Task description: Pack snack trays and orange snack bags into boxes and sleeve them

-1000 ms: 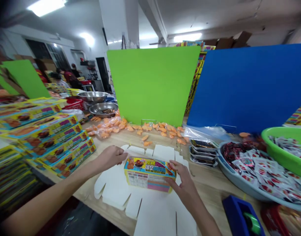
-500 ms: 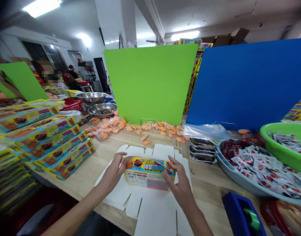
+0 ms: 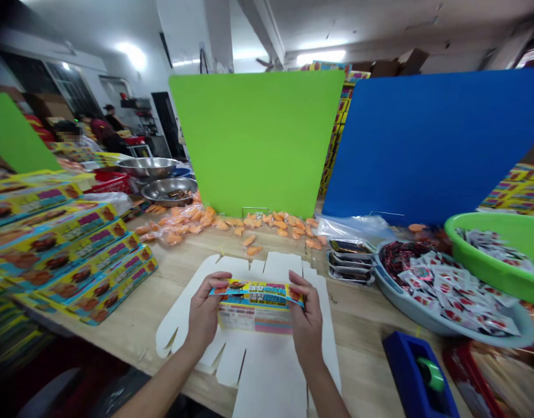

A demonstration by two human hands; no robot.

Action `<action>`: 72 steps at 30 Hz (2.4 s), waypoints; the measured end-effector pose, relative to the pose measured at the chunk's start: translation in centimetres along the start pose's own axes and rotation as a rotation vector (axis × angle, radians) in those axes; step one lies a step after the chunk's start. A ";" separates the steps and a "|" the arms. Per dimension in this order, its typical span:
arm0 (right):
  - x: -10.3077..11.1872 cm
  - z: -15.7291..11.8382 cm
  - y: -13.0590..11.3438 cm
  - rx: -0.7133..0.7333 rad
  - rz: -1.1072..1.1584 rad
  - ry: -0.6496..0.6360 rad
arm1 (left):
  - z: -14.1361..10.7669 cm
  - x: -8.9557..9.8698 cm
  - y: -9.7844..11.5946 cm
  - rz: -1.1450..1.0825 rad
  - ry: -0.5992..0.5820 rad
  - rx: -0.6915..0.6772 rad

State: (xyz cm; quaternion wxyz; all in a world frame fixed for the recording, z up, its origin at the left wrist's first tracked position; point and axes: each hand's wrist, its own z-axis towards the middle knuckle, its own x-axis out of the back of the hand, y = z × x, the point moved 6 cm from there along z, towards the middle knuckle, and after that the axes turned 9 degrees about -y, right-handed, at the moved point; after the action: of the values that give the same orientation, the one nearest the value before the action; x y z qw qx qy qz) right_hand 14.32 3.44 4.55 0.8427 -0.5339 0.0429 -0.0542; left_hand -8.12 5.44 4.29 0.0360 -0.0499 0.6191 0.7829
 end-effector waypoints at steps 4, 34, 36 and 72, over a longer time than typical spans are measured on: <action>0.5 0.9 -1.7 0.123 -0.310 -0.385 | 0.1 0.1 0.5 0.080 -0.117 -0.028; 15.5 -7.9 -5.2 -0.152 -1.197 0.272 | -1.7 -3.8 4.9 1.099 -0.762 -0.944; 18.8 -10.9 -3.8 -0.430 -1.344 0.331 | -1.6 -4.0 5.2 1.088 -0.710 -0.976; 21.1 -10.8 1.6 -0.544 0.157 0.601 | -1.4 -4.4 5.6 1.022 -0.677 -0.920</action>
State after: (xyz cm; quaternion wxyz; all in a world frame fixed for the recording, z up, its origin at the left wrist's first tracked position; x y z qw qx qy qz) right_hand 33.86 -8.44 -1.78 0.6223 -0.6927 0.3407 -0.1298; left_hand -4.40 2.79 9.88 -0.1672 0.4751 0.1322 0.8537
